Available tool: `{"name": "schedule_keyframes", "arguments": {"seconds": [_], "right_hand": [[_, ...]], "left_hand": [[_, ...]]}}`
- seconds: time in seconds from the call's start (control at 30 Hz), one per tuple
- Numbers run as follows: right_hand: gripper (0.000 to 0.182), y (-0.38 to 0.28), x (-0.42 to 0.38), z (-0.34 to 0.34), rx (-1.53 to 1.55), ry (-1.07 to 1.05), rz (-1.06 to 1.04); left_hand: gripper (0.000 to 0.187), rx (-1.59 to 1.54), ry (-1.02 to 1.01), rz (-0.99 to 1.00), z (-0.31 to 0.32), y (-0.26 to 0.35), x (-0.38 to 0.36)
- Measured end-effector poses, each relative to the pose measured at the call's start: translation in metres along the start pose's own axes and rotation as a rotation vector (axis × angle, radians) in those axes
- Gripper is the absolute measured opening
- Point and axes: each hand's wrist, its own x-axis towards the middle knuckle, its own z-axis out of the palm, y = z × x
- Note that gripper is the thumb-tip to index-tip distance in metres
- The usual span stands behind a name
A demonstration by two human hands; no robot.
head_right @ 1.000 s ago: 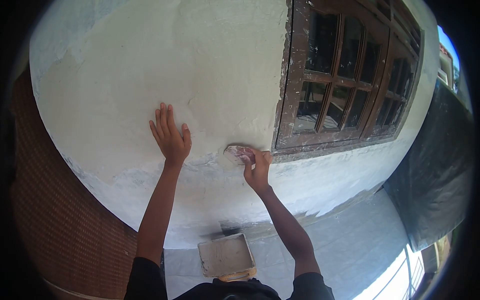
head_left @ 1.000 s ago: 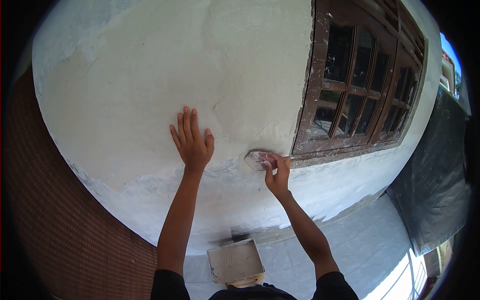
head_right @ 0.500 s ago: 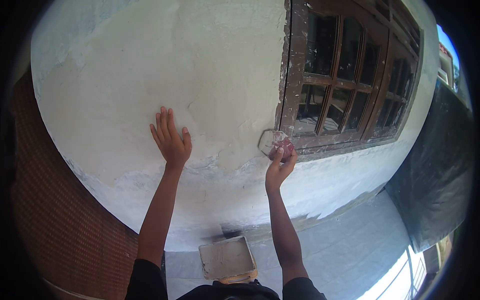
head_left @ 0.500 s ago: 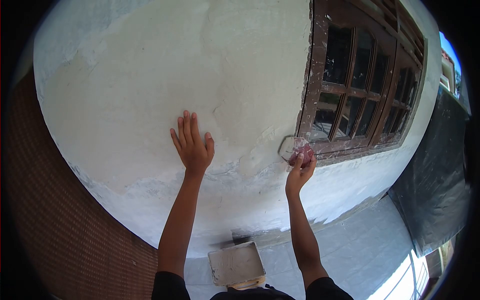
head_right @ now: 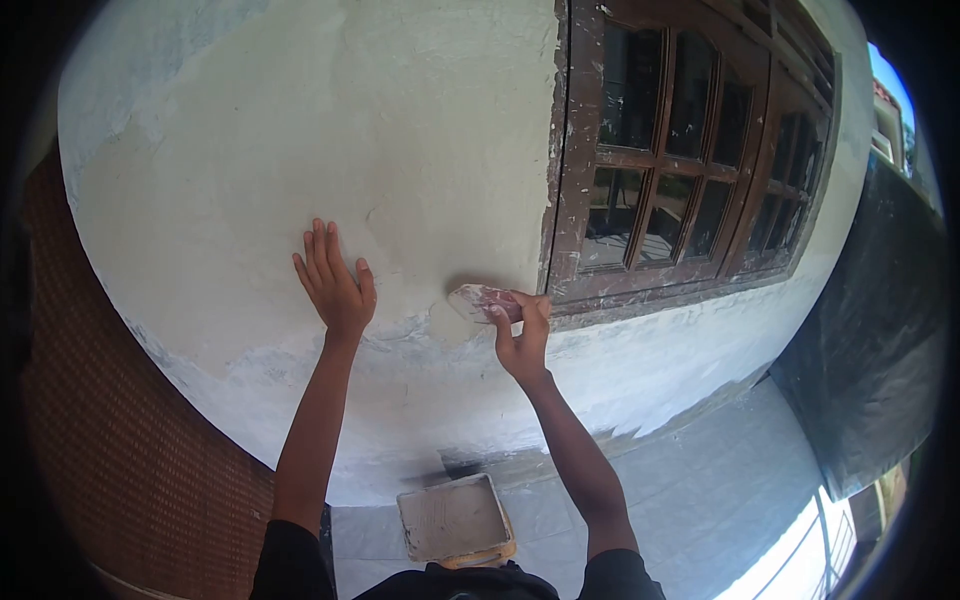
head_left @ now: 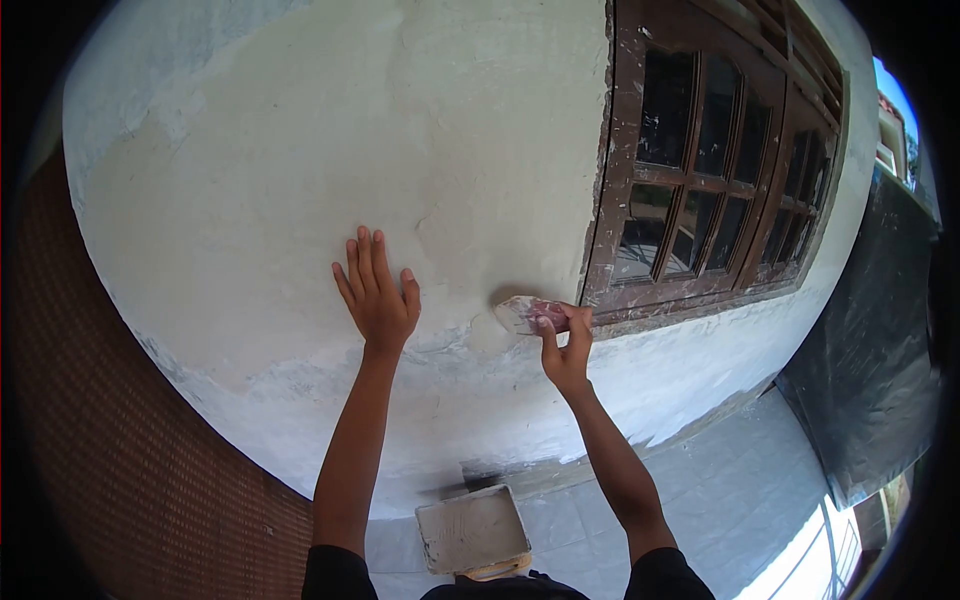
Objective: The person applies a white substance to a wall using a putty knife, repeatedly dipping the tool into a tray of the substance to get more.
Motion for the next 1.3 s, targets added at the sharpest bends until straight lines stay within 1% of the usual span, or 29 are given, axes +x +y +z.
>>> {"name": "schedule_keyframes", "arguments": {"seconds": [0.07, 0.13, 0.17, 0.2, 0.27, 0.3, 0.37, 0.4, 0.47, 0.5, 0.53, 0.57, 0.6, 0.63, 0.7, 0.77, 0.8, 0.83, 0.87, 0.93, 1.0, 1.03, 1.07, 1.17, 1.2, 1.27, 1.3], "right_hand": [[0.029, -0.021, 0.013, 0.004, -0.162, -0.192, -0.225], [0.029, -0.023, 0.033, 0.006, -0.183, -0.013, -0.044], [0.029, -0.010, 0.045, 0.006, -0.163, 0.155, 0.080], [0.029, -0.004, 0.058, 0.000, -0.160, 0.154, 0.076], [0.030, -0.001, 0.078, -0.011, 0.078, 0.608, 0.303], [0.030, -0.007, 0.079, -0.009, 0.081, 0.605, 0.299], [0.030, -0.023, 0.071, -0.003, 0.165, 0.425, 0.196], [0.028, -0.034, 0.063, 0.004, 0.120, 0.252, 0.116], [0.027, -0.029, 0.050, 0.003, -0.327, -0.047, -0.121], [0.028, -0.027, 0.056, 0.002, -0.353, 0.046, -0.100], [0.028, -0.017, 0.062, -0.003, -0.354, 0.043, -0.096], [0.029, -0.003, 0.069, -0.009, -0.072, 0.313, 0.104], [0.029, -0.002, 0.077, -0.011, 0.219, 0.574, 0.301], [0.029, -0.005, 0.077, -0.012, 0.225, 0.566, 0.300], [0.029, -0.016, 0.066, -0.017, 0.381, 0.554, 0.370], [0.029, -0.007, 0.033, -0.006, 0.135, 0.220, 0.186], [0.028, -0.009, 0.016, -0.001, 0.066, 0.044, 0.100], [0.028, -0.012, 0.006, 0.004, -0.018, -0.094, -0.021], [0.027, -0.016, -0.003, 0.008, -0.045, -0.189, -0.049], [0.028, -0.010, -0.007, 0.011, -0.180, -0.204, -0.104], [0.028, 0.001, -0.001, 0.008, -0.097, 0.039, 0.112], [0.028, 0.007, 0.004, 0.009, 0.003, 0.228, 0.226], [0.028, 0.010, 0.003, 0.011, 0.006, 0.227, 0.221], [0.025, 0.000, -0.006, 0.010, 0.088, 0.118, 0.080], [0.026, -0.003, -0.013, 0.009, -0.035, -0.098, -0.038], [0.027, -0.004, -0.015, 0.010, -0.230, -0.281, -0.187], [0.027, -0.004, -0.009, 0.010, -0.177, -0.074, -0.062]], "left_hand": [[0.062, 0.003, 0.014, 0.010, 0.000, 0.000, 0.000], [0.062, -0.003, 0.005, 0.009, 0.000, 0.000, 0.000], [0.062, -0.005, 0.001, 0.005, -0.001, -0.001, 0.000], [0.062, -0.002, 0.005, 0.003, -0.001, -0.001, 0.000], [0.061, -0.012, 0.002, -0.001, -0.001, 0.000, 0.000], [0.061, -0.009, 0.006, -0.004, -0.001, 0.000, -0.001], [0.061, -0.005, 0.003, 0.001, 0.000, 0.000, -0.001], [0.061, -0.008, 0.002, 0.003, 0.000, 0.000, -0.001], [0.061, -0.005, 0.018, 0.011, -0.001, 0.000, 0.000], [0.061, -0.008, 0.015, 0.012, -0.001, 0.001, 0.000], [0.061, -0.011, 0.009, 0.009, -0.002, 0.001, 0.001], [0.061, -0.012, 0.005, 0.002, -0.003, 0.001, 0.000], [0.061, -0.005, 0.006, -0.004, -0.002, 0.000, 0.000], [0.060, -0.001, 0.008, -0.002, -0.001, 0.000, -0.001], [0.060, 0.008, 0.007, 0.002, 0.001, -0.001, 0.000], [0.060, -0.001, 0.004, -0.002, 0.000, 0.000, -0.001], [0.060, -0.001, -0.002, -0.002, -0.001, 0.000, -0.002], [0.060, 0.000, 0.004, 0.001, 0.000, 0.000, -0.001], [0.060, 0.002, 0.008, 0.006, 0.000, 0.000, -0.001], [0.060, 0.000, 0.005, 0.006, -0.001, 0.000, -0.001], [0.060, 0.000, 0.009, 0.007, -0.001, 0.000, -0.001], [0.060, 0.002, 0.013, 0.005, 0.000, 0.000, -0.001], [0.060, 0.004, 0.016, 0.003, 0.001, -0.001, -0.001], [0.059, 0.007, 0.013, -0.003, 0.001, 0.000, -0.002], [0.059, 0.004, 0.009, -0.003, 0.000, 0.000, -0.001], [0.059, -0.007, 0.021, 0.004, 0.000, 0.000, -0.001], [0.059, -0.009, 0.018, 0.006, 0.000, 0.000, -0.002]]}}
